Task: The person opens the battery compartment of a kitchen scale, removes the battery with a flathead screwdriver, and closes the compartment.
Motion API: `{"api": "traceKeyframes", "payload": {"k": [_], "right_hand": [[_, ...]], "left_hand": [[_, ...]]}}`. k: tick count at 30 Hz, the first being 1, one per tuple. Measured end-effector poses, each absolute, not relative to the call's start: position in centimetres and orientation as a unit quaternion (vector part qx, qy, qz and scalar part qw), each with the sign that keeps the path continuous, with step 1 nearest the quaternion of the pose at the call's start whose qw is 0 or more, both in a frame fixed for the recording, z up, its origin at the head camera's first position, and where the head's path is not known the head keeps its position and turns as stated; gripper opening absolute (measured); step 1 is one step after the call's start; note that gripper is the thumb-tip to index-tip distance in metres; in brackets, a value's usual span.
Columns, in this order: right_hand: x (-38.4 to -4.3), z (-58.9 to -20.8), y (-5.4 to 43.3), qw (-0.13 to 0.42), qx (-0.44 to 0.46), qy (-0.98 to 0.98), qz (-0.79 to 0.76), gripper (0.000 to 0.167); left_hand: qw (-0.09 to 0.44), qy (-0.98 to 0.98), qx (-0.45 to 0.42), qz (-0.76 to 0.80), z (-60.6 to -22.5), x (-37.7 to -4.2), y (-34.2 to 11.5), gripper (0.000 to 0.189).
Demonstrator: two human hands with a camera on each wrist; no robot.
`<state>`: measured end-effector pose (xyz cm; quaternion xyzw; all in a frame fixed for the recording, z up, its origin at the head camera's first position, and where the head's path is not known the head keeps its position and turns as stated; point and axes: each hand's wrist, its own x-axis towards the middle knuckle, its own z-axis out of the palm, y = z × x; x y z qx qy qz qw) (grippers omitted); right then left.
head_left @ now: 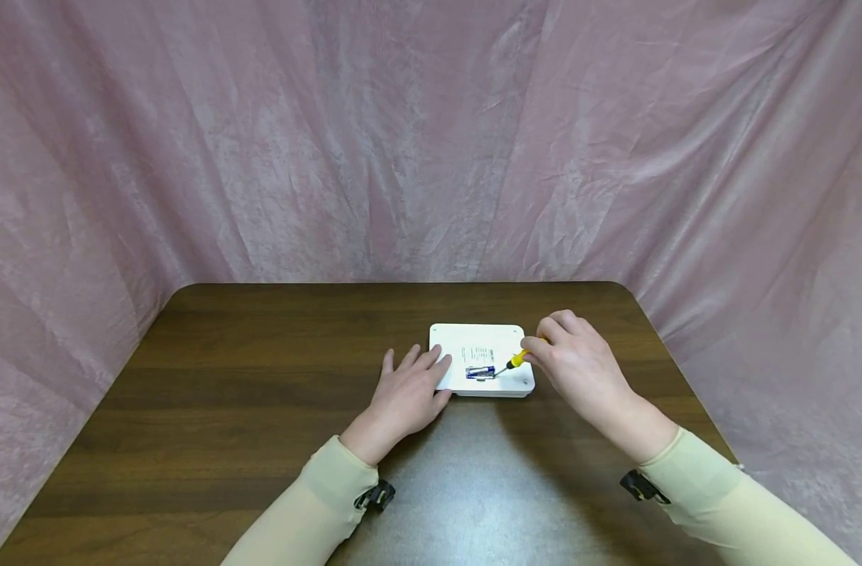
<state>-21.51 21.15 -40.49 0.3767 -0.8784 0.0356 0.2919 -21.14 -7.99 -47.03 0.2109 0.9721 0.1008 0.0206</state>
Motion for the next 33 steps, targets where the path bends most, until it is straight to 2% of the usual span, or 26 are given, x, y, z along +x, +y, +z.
{"api": "traceKeyframes", "payload": {"k": [12,25,33], "right_hand": [[-21.9,-40.8,21.2,0.298,0.355,-0.883,0.069,0.019],[-21.9,-41.6,23.0,0.244,0.284,-0.923,0.094,0.008],[-21.9,-42.1,23.3,0.236,0.261,-0.93,0.109,0.004]], "left_hand": [[0.021,0.972,0.21,0.103,-47.0,-21.2,-8.0,0.06],[0.016,0.971,0.215,0.103,-47.0,-21.2,-7.9,0.059],[0.014,0.972,0.212,0.101,-47.0,-21.2,-7.9,0.059]]}}
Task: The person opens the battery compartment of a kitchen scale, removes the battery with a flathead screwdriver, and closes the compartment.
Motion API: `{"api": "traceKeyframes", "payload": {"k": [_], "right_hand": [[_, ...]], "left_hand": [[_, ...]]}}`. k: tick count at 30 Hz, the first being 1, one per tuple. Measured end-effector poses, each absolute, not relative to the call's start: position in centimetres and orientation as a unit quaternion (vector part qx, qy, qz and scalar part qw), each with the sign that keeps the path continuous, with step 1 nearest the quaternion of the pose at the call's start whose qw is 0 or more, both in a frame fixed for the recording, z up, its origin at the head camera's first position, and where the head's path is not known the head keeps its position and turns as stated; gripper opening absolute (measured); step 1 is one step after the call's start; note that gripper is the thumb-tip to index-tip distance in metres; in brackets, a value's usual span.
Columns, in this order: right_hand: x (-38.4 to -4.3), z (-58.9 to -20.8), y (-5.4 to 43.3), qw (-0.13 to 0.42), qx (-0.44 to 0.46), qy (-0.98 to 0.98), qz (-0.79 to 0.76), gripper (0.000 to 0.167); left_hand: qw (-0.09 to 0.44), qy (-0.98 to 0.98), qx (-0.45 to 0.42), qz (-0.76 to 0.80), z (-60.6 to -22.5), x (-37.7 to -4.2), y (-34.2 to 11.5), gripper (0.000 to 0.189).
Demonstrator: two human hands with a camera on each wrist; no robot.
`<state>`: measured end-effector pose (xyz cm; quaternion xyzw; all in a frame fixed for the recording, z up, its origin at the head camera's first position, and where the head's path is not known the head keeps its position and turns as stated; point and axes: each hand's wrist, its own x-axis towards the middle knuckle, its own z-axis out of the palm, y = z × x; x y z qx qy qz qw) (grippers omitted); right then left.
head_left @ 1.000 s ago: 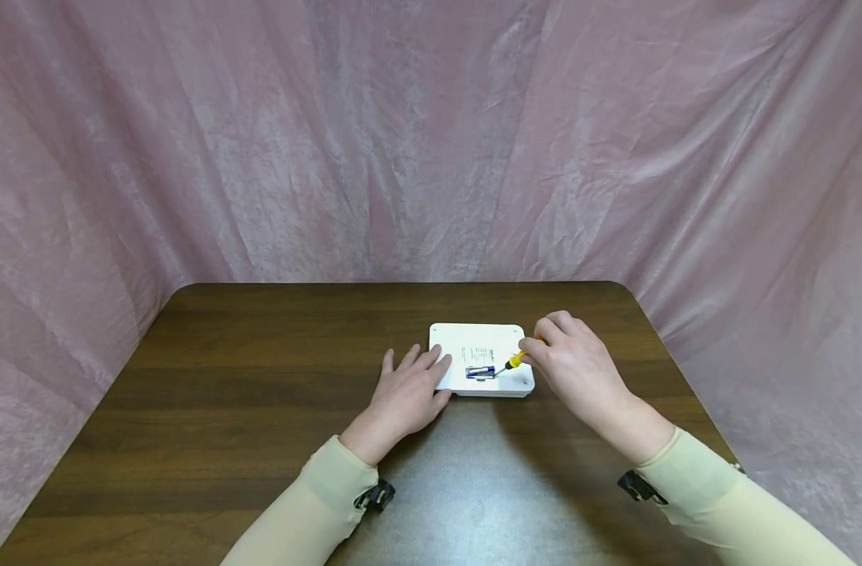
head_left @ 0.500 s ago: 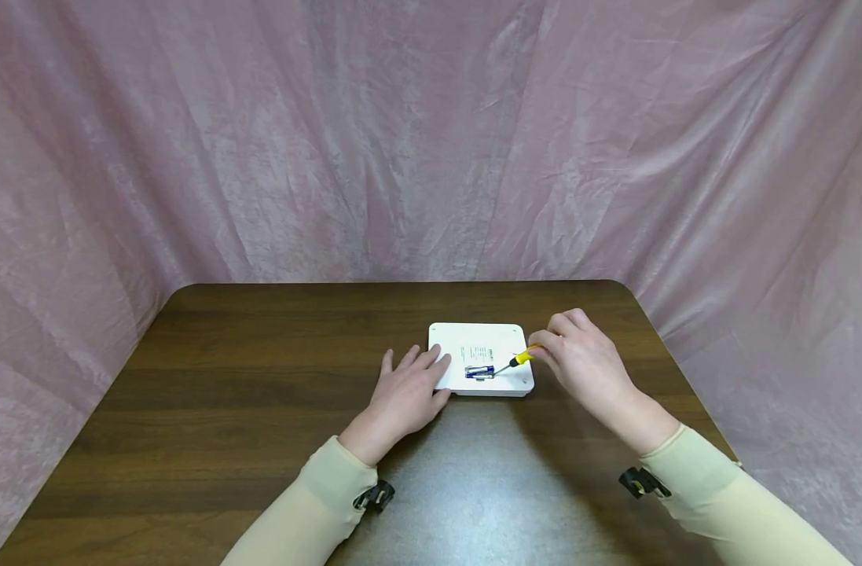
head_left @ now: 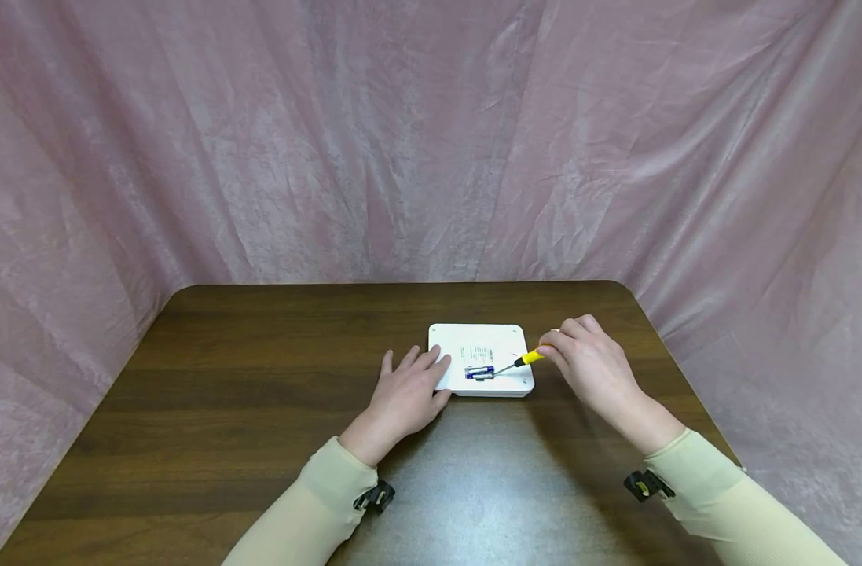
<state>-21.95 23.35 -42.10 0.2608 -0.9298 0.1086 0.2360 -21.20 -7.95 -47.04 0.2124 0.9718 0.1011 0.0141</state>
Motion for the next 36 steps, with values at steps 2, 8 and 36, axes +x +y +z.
{"api": "traceKeyframes", "payload": {"k": [2,8,36], "right_hand": [[-21.9,-42.2,23.4,0.236,0.26,-0.93,0.109,0.005],[-21.8,-42.2,23.7,0.24,0.274,-0.925,0.111,0.008],[-21.6,-43.5,24.4,0.248,0.26,-0.928,0.1,0.008]], "left_hand": [[0.015,0.972,0.212,0.102,-47.0,-21.2,-7.9,0.059],[0.018,0.972,0.211,0.101,-47.0,-21.2,-7.9,0.059],[0.014,0.972,0.211,0.105,-47.0,-21.1,-7.9,0.058]]}}
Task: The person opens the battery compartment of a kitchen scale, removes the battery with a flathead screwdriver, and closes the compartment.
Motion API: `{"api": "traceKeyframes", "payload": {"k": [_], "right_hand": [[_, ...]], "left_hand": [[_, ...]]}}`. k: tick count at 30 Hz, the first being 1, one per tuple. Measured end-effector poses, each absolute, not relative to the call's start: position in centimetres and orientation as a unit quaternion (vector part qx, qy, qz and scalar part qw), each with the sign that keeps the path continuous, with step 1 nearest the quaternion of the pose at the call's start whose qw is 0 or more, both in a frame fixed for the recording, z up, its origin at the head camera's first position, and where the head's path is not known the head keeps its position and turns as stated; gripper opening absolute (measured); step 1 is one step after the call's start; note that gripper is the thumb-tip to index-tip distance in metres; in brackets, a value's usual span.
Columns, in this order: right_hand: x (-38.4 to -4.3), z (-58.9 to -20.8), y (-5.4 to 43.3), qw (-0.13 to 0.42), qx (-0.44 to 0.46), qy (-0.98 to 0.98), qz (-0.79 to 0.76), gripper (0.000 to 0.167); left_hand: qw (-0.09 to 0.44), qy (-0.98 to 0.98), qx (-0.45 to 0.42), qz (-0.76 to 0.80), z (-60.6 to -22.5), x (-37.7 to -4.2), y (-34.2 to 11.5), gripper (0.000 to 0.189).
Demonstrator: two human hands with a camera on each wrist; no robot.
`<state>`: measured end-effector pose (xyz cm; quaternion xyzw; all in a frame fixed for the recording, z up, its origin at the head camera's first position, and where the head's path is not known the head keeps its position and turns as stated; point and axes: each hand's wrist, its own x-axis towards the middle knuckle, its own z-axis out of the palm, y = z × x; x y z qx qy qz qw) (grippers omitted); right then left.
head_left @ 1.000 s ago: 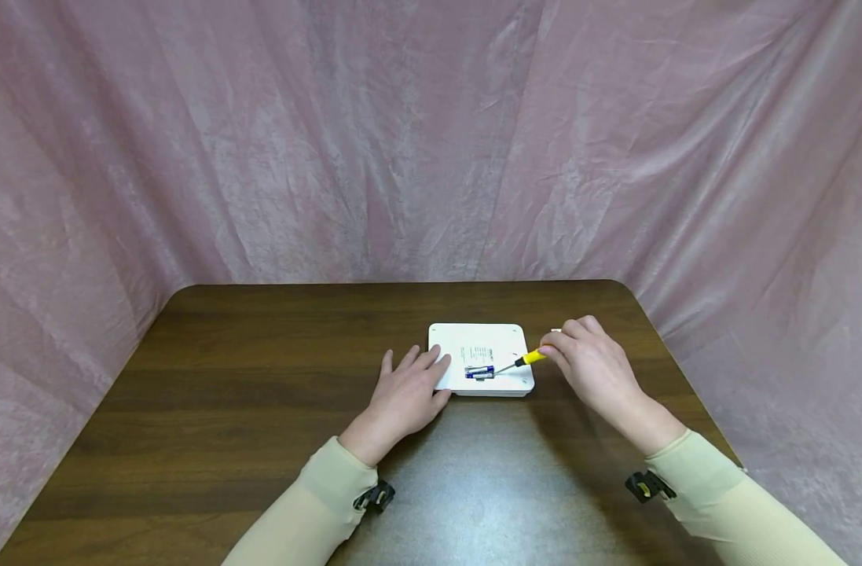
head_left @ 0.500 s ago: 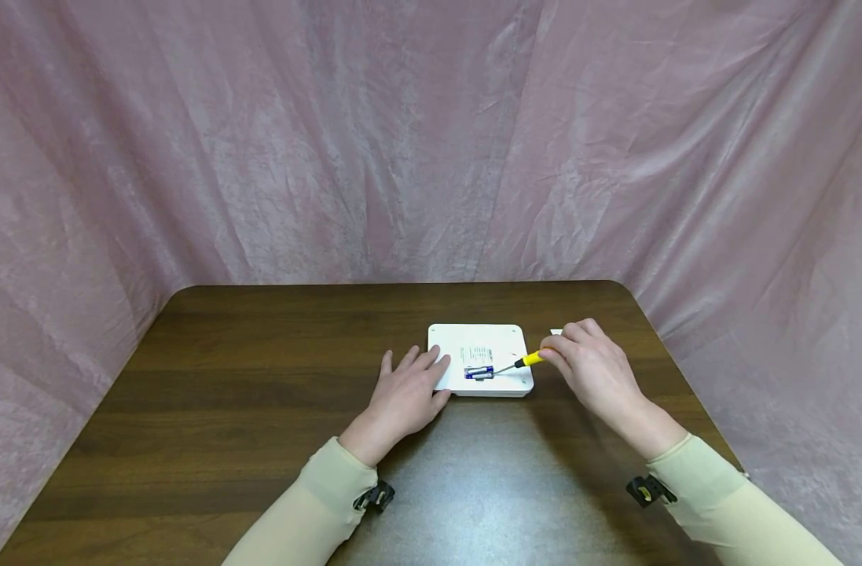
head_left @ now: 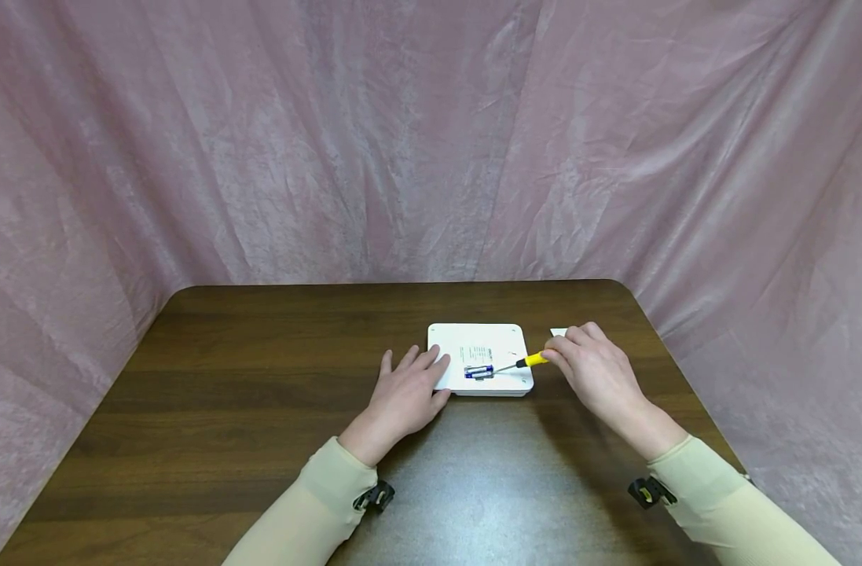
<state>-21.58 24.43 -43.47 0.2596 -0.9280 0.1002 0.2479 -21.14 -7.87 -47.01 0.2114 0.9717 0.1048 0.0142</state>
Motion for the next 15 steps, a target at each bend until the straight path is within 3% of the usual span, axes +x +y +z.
{"api": "traceKeyframes", "payload": {"k": [15], "right_hand": [[-21.51,-43.32,25.22,0.257,0.311,-0.908,0.116,0.024]], "left_hand": [[0.02,0.972,0.209,0.102,-47.03,-21.18,-7.87,0.059]]}}
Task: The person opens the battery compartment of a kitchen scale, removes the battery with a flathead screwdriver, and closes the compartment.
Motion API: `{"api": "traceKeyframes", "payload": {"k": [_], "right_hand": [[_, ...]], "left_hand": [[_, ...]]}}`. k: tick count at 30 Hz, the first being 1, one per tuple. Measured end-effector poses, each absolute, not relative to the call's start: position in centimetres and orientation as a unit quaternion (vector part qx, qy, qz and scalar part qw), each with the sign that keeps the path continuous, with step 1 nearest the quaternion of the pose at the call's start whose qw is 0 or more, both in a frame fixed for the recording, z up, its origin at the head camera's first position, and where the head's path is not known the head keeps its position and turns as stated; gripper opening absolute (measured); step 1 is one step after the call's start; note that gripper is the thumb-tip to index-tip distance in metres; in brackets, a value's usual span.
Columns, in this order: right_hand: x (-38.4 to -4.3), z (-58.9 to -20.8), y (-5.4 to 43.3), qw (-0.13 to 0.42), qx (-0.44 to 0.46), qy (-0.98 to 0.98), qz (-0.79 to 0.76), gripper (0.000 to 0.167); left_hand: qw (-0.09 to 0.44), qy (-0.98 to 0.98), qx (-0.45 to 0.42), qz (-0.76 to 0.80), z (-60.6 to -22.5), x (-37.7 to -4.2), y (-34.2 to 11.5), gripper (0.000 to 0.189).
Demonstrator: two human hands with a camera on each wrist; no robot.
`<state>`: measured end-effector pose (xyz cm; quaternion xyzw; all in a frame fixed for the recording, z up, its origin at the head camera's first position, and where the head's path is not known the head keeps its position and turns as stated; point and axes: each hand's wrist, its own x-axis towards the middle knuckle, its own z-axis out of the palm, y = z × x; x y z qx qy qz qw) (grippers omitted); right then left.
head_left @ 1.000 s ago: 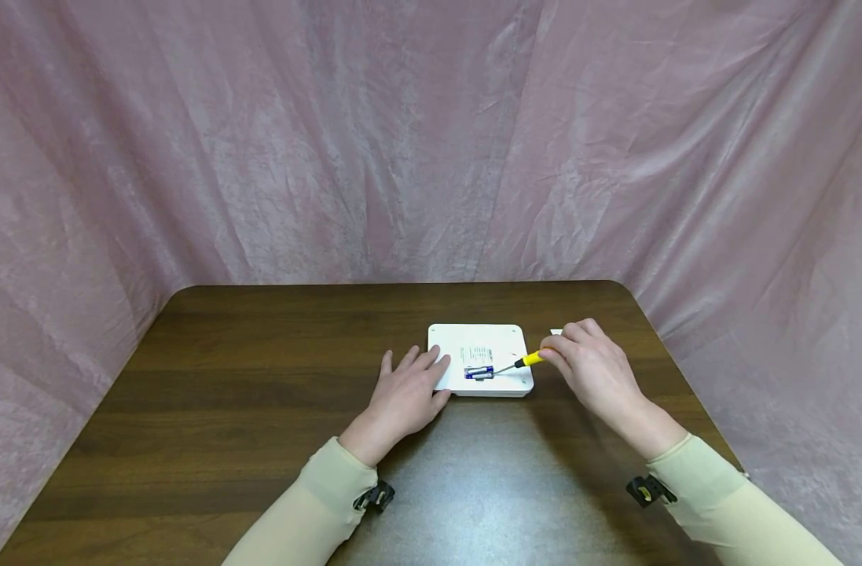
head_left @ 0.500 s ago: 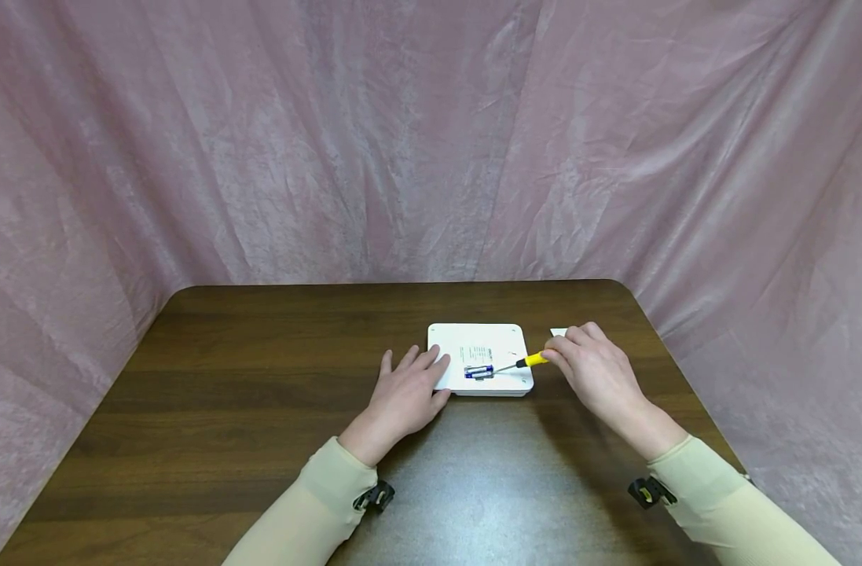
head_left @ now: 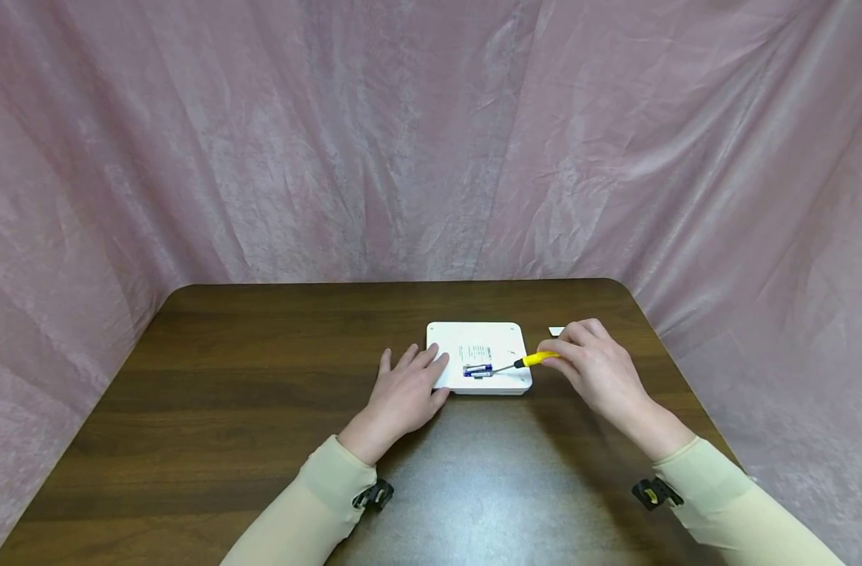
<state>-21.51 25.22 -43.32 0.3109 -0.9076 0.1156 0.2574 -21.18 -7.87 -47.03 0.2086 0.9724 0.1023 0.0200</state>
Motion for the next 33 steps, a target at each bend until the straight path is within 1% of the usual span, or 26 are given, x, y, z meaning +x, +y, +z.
{"api": "traceKeyframes", "payload": {"k": [7,12,18,23,27,33], "right_hand": [[-21.5,-43.9,25.1,0.257,0.312,-0.908,0.105,0.02],[-21.6,-44.2,24.9,0.255,0.29,-0.915,0.119,0.013],[-21.5,-44.7,24.9,0.239,0.266,-0.926,0.117,0.005],[-21.3,-45.0,24.9,0.237,0.262,-0.929,0.112,0.007],[-21.3,-45.0,25.0,0.245,0.267,-0.925,0.112,0.007],[-21.4,-44.7,25.1,0.261,0.285,-0.914,0.123,0.016]], "left_hand": [[0.021,0.973,0.207,0.103,-47.2,-21.3,-7.9,0.06],[0.023,0.973,0.206,0.097,-47.1,-21.4,-8.1,0.061],[0.021,0.973,0.209,0.096,-47.1,-21.5,-8.2,0.061],[0.019,0.973,0.209,0.1,-47.1,-21.4,-8.2,0.06],[0.019,0.973,0.208,0.102,-47.0,-21.4,-8.1,0.06],[0.019,0.973,0.206,0.105,-47.1,-21.4,-8.1,0.06]]}}
